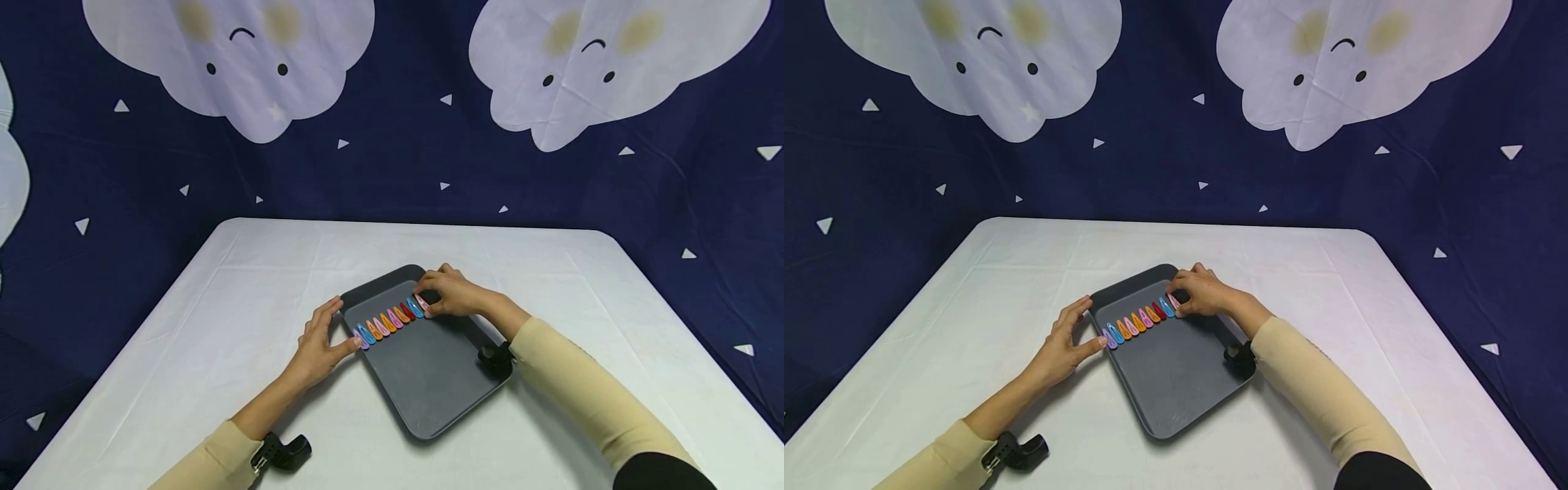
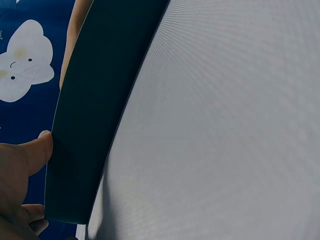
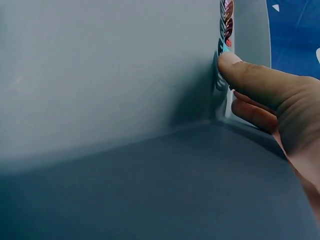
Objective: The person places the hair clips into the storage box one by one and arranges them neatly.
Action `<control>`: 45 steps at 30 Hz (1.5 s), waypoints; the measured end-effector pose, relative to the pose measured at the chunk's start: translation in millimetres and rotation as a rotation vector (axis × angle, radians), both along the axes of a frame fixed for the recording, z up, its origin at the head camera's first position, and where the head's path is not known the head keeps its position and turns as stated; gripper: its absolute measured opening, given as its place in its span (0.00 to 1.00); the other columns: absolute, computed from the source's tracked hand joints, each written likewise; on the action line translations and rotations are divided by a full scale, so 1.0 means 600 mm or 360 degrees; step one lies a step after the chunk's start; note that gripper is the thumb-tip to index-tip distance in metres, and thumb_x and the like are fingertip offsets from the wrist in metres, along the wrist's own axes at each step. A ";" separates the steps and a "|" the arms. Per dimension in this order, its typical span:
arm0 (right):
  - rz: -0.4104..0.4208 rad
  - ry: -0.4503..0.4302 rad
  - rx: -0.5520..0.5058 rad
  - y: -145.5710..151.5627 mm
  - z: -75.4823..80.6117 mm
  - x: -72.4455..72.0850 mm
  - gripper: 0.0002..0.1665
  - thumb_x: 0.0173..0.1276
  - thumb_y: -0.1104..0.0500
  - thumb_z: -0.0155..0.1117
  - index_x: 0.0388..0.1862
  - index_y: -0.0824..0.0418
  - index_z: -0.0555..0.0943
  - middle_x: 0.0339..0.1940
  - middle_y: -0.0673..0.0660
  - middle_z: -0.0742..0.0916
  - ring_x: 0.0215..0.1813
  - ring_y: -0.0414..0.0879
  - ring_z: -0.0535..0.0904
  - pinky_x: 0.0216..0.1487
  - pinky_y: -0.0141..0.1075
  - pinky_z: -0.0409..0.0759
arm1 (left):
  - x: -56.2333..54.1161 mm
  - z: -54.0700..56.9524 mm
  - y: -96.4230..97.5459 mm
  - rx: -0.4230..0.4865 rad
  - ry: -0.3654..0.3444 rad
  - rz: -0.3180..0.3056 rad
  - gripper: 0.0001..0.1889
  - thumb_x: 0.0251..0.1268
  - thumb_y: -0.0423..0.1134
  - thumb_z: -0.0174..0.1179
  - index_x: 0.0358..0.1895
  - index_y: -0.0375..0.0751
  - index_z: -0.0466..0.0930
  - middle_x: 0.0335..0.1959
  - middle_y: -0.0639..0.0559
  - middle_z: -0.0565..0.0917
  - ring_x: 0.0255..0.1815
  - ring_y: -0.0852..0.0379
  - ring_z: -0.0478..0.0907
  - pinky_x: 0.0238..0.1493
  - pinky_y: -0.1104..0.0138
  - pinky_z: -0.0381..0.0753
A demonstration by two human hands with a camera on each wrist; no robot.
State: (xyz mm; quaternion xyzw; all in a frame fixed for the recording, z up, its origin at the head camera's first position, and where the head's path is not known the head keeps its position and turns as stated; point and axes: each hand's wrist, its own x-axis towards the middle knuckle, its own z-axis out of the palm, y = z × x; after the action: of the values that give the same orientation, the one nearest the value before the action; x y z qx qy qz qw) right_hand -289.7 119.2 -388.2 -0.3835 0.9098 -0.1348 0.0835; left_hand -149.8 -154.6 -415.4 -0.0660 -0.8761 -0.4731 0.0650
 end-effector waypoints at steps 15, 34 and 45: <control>0.0051 0.0050 0.0082 -0.002 -0.001 0.000 0.29 0.59 0.49 0.68 0.60 0.52 0.77 0.61 0.52 0.75 0.55 0.50 0.66 0.58 0.50 0.63 | -0.001 0.001 0.001 -0.0002 -0.0014 -0.0002 0.43 0.52 0.41 0.69 0.71 0.38 0.57 0.74 0.47 0.56 0.67 0.42 0.58 0.57 0.48 0.53; 0.0045 0.0004 -0.0037 0.004 0.002 0.003 0.31 0.58 0.49 0.69 0.61 0.54 0.75 0.63 0.52 0.75 0.56 0.50 0.65 0.58 0.50 0.63 | -0.001 0.000 -0.001 -0.0010 -0.0011 0.0001 0.43 0.52 0.41 0.69 0.71 0.37 0.57 0.74 0.46 0.57 0.67 0.41 0.57 0.57 0.48 0.54; -0.0074 -0.0001 -0.0465 0.018 0.024 0.016 0.30 0.63 0.50 0.65 0.62 0.58 0.74 0.62 0.55 0.76 0.59 0.52 0.65 0.61 0.53 0.65 | -0.002 0.002 -0.002 -0.0057 0.0006 -0.0016 0.42 0.52 0.42 0.69 0.70 0.39 0.58 0.74 0.45 0.57 0.64 0.43 0.58 0.55 0.50 0.55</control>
State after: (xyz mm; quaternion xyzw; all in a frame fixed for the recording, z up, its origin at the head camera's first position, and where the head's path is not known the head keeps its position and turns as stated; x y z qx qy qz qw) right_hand -280.3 130.0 -374.0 -0.3703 0.8892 -0.2677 0.0239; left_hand -151.2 -156.0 -414.2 -0.0724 -0.8840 -0.4576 0.0629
